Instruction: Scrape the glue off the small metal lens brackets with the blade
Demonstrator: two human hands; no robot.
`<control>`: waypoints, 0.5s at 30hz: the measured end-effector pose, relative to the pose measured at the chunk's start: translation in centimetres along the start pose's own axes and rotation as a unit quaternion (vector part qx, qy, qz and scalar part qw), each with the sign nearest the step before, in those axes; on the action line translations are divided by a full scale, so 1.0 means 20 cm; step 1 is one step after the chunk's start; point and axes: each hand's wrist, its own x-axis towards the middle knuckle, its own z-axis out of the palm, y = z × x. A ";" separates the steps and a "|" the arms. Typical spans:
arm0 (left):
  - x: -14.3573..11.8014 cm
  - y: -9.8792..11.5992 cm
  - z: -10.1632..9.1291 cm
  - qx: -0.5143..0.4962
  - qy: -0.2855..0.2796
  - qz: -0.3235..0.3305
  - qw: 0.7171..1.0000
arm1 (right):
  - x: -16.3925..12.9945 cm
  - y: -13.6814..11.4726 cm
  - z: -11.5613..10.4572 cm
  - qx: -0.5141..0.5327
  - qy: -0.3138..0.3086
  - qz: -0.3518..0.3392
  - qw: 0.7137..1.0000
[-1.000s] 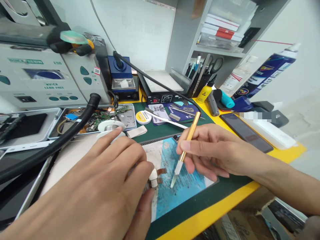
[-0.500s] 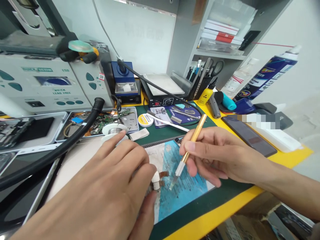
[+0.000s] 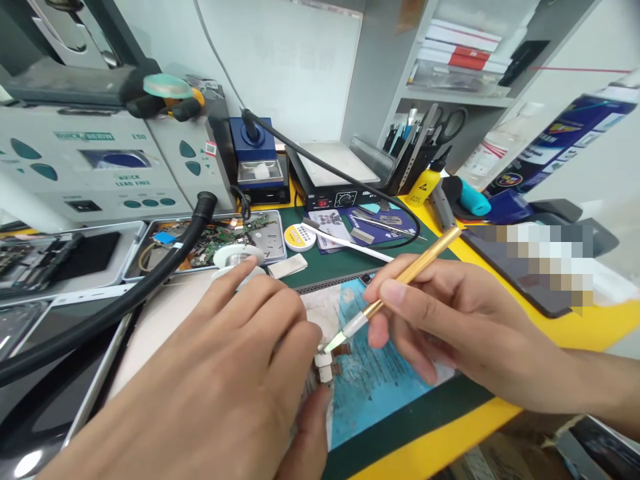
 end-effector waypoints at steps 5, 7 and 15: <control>0.00 0.00 -0.01 0.006 0.001 0.005 1.000 | 0.01 -0.01 0.02 -0.021 0.002 -0.004 1.000; 0.00 0.00 -0.01 0.012 0.000 0.007 1.000 | 0.01 -0.01 0.02 -0.033 0.004 -0.004 0.999; 0.00 0.01 0.00 0.018 -0.004 0.010 1.000 | 0.01 -0.01 0.01 -0.075 0.008 0.006 0.997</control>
